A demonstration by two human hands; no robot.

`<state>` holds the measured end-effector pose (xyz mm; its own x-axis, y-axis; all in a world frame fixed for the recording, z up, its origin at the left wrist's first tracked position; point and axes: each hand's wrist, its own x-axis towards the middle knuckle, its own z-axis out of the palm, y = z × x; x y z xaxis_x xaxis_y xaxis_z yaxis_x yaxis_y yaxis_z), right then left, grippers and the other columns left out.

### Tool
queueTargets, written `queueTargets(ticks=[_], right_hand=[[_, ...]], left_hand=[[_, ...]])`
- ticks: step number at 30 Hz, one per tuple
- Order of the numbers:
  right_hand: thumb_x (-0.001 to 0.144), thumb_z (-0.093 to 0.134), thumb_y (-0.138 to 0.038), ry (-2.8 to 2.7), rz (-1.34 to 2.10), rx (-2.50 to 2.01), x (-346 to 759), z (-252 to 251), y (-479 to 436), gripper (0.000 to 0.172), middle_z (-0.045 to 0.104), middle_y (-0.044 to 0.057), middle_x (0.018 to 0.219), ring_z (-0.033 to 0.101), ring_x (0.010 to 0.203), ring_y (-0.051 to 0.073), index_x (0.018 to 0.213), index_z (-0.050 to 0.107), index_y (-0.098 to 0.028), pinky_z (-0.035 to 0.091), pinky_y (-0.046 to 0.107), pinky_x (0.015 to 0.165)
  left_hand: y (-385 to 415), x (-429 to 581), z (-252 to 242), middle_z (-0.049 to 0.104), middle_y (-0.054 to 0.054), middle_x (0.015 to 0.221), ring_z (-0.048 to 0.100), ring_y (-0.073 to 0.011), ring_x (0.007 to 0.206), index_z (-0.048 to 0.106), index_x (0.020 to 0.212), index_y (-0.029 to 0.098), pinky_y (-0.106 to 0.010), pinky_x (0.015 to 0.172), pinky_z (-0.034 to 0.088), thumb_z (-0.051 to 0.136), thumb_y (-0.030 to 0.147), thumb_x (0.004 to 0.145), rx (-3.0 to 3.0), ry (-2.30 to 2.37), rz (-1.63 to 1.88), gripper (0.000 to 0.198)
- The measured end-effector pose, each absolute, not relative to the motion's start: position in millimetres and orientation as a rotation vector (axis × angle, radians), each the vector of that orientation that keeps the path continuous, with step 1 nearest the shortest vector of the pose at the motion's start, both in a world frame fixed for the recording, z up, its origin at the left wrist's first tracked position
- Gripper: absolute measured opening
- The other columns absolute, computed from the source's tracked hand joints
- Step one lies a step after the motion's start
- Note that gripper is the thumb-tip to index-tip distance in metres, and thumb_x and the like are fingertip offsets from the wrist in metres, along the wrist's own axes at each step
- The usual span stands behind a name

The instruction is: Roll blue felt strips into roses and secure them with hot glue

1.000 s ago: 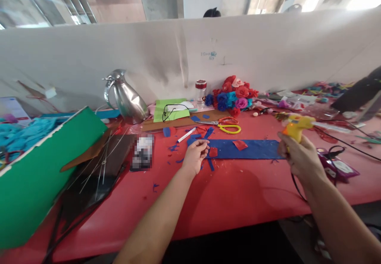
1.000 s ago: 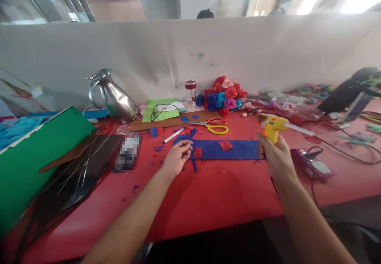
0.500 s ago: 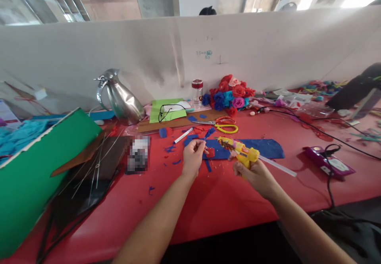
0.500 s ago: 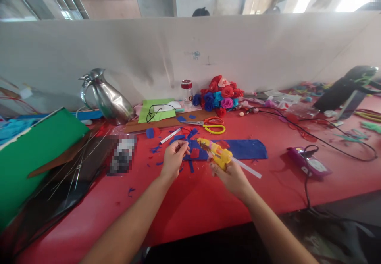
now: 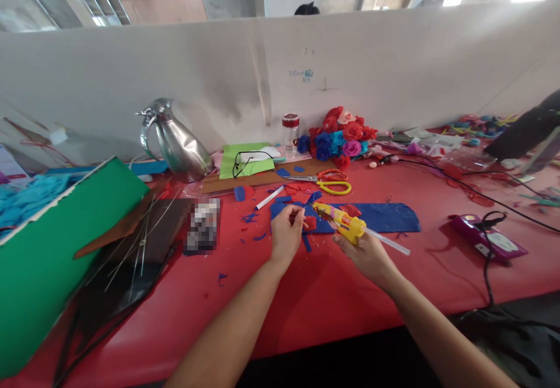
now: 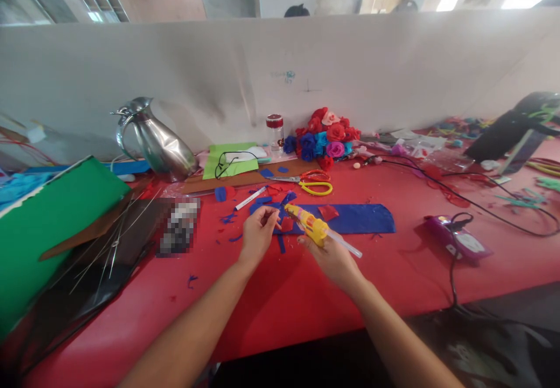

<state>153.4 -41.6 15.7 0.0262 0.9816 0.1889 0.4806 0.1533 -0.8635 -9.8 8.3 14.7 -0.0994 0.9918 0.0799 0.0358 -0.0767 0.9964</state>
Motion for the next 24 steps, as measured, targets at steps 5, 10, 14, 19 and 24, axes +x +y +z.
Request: queueTargets(ticks=[5, 10, 14, 19, 24], right_hand=[[0.076, 0.056, -0.05, -1.595, 0.743, -1.476, 155.1, 16.1, -40.2, 0.029, 0.058, 0.003, 0.061, 0.054, 0.06, 0.02, 0.069, 0.059, -0.022, 0.043, 0.031, 0.056], [0.074, 0.058, -0.051, -1.602, 0.7, -1.478, 156.1, 16.9, -38.6, 0.029, 0.058, 0.002, 0.062, 0.053, 0.06, 0.019, 0.07, 0.059, -0.022, 0.042, 0.03, 0.056], [0.076, 0.056, -0.052, -1.627, 0.684, -1.474, 153.7, 19.6, -41.3, 0.031, 0.06, 0.003, 0.064, 0.055, 0.062, 0.019, 0.067, 0.058, -0.022, 0.042, 0.03, 0.057], [0.077, 0.055, -0.053, -1.679, 0.705, -1.531, 166.5, 17.7, -37.4, 0.033, 0.063, 0.004, 0.064, 0.056, 0.058, 0.019, 0.077, 0.063, -0.021, 0.043, 0.031, 0.056], [0.077, 0.06, -0.05, -1.687, 0.376, -1.665, 220.4, 15.3, -5.8, 0.03, 0.061, 0.005, 0.071, 0.058, 0.065, 0.021, 0.082, 0.061, -0.021, 0.043, 0.032, 0.06]], left_hand=[[8.2, -9.8, 16.3, 0.058, 0.003, 0.056, 0.057, -0.0111, 0.05, 0.058, 0.065, 0.019, -0.021, 0.056, 0.041, 0.06, 0.017, 0.076, 1.23, 1.284, 1.318, 0.01], [8.1, -9.2, 16.6, 0.058, 0.003, 0.056, 0.057, -0.0115, 0.05, 0.058, 0.065, 0.019, -0.022, 0.056, 0.041, 0.058, 0.016, 0.077, 1.251, 1.305, 1.305, 0.012], [8.5, -9.6, 15.0, 0.059, 0.003, 0.057, 0.057, -0.0111, 0.051, 0.058, 0.066, 0.019, -0.021, 0.056, 0.041, 0.058, 0.016, 0.077, 1.265, 1.313, 1.31, 0.011], [11.0, -11.7, 11.8, 0.059, 0.004, 0.056, 0.057, -0.0109, 0.05, 0.059, 0.066, 0.019, -0.021, 0.056, 0.041, 0.06, 0.016, 0.075, 1.231, 1.31, 1.317, 0.01], [15.0, -12.3, 6.8, 0.06, 0.003, 0.06, 0.056, -0.0097, 0.049, 0.06, 0.067, 0.017, -0.022, 0.055, 0.041, 0.063, 0.019, 0.073, 1.119, 1.269, 1.371, 0.007]])
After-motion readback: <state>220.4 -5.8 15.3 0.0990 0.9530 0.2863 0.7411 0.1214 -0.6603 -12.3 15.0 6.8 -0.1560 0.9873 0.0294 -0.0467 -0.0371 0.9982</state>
